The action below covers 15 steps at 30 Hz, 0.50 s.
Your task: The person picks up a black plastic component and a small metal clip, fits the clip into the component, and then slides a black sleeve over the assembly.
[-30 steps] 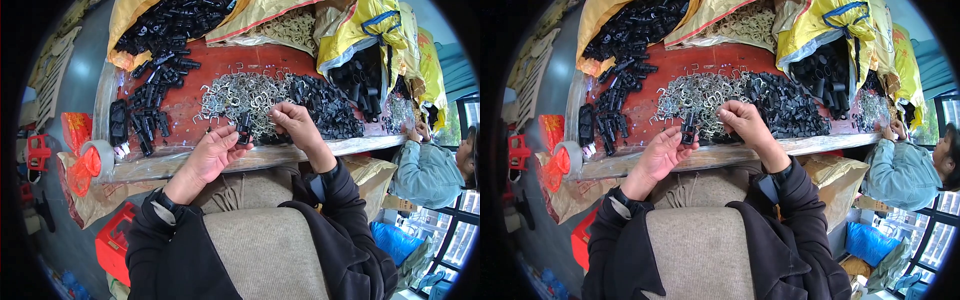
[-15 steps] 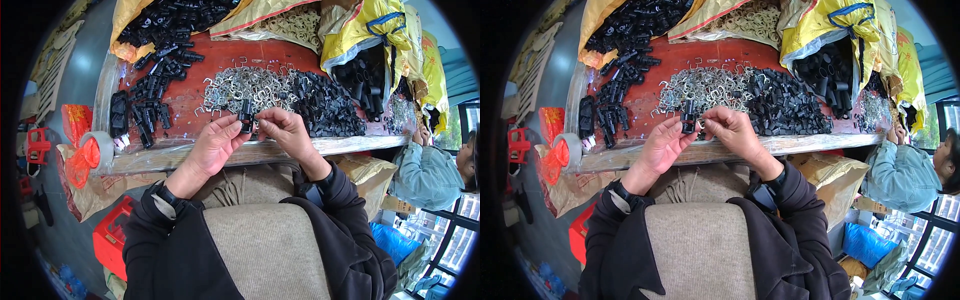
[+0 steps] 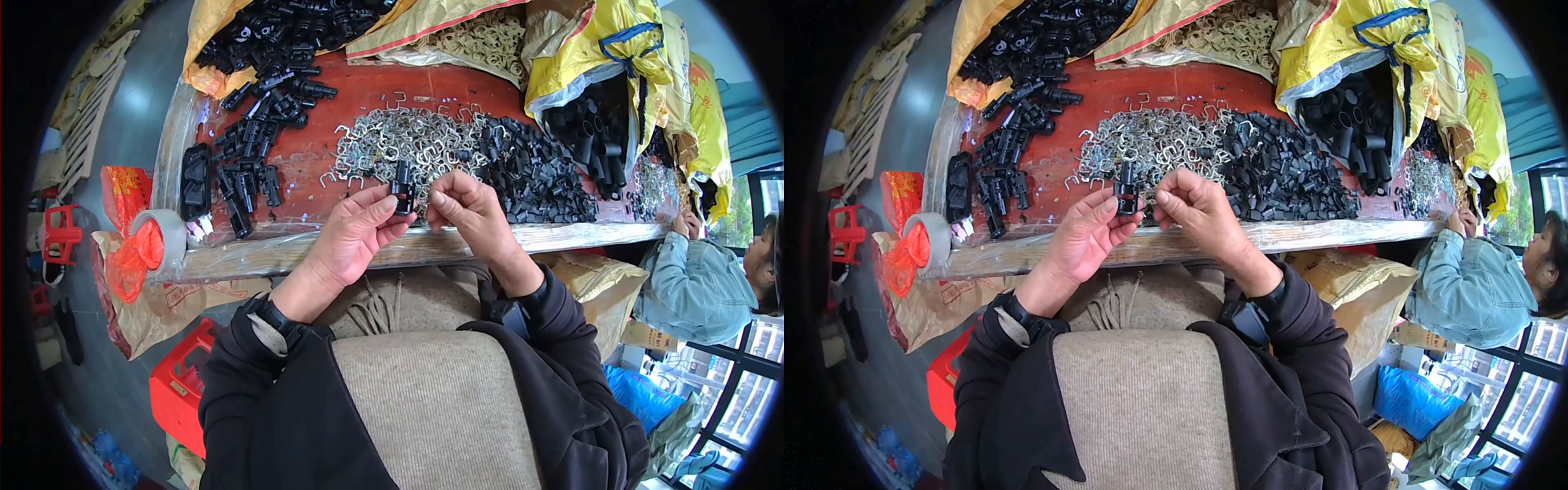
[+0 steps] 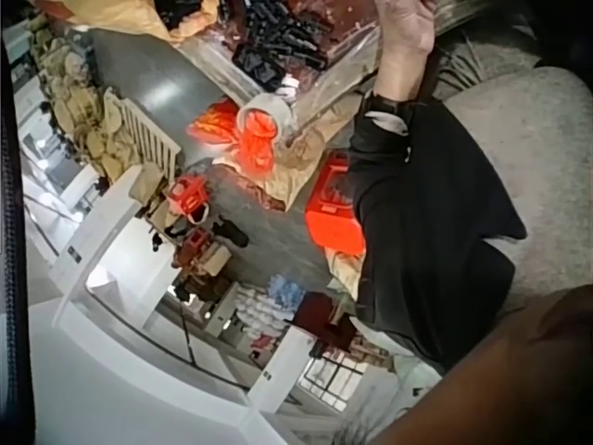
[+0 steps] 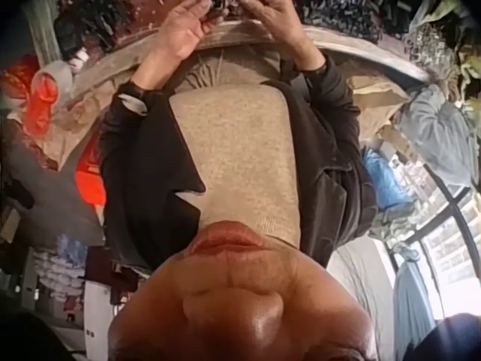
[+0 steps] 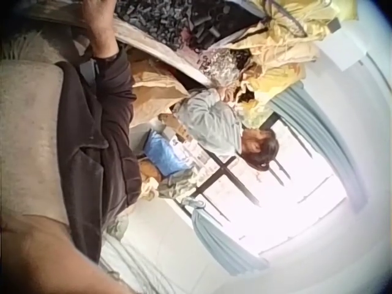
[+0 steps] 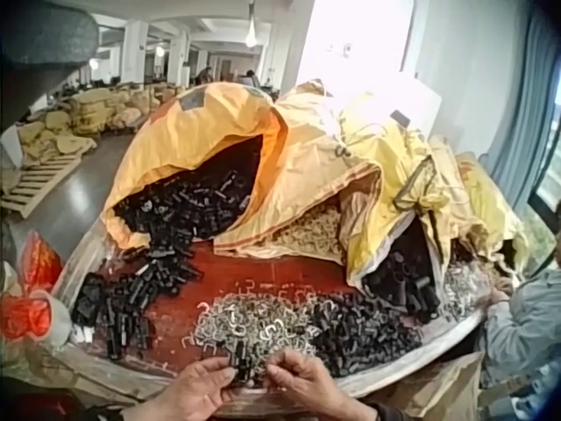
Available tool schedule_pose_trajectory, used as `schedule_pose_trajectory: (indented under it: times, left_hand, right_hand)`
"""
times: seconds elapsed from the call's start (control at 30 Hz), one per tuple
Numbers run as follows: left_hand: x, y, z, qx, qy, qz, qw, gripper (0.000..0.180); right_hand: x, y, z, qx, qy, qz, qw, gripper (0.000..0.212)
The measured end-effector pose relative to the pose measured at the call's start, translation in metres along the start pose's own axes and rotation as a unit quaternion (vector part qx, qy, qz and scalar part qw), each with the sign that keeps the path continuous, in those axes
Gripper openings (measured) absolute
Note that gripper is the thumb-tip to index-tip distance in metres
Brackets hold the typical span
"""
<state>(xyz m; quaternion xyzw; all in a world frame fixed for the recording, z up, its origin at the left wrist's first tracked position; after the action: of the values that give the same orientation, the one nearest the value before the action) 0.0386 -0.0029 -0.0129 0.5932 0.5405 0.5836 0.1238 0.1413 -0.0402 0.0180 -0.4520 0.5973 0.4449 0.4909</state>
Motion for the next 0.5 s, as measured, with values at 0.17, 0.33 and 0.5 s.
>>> schedule_pose_trajectory:
  times: [0.17, 0.33, 0.5]
  left_hand:
    - [-0.005, -0.001, -0.001, 0.007, -0.018, -0.004, 1.0, 0.024]
    - [-0.011, -0.001, -0.003, 0.021, -0.041, -0.001, 0.999, 0.024]
    - [-0.013, 0.002, -0.004, 0.013, -0.051, -0.003, 0.999, 0.024]
  right_hand:
    - [-0.003, -0.005, -0.001, 0.011, -0.029, 0.039, 0.999, 0.011]
    - [-0.01, -0.001, -0.005, 0.032, -0.039, -0.002, 0.999, 0.01]
    - [-0.054, 0.016, -0.017, 0.028, -0.287, -0.254, 0.923, 0.006]
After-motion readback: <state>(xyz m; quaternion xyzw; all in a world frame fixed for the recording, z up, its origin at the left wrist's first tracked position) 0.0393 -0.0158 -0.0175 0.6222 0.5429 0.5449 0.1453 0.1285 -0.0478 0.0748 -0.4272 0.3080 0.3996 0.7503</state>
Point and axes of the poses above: each hand's wrist, its own z-axis towards the middle knuckle, its own y-axis out of the palm, x = y × z, the point moved 9 cm from there along z, towards the middle knuckle, and after that the axes turned 2 degrees about x, right-handed, at the moved point
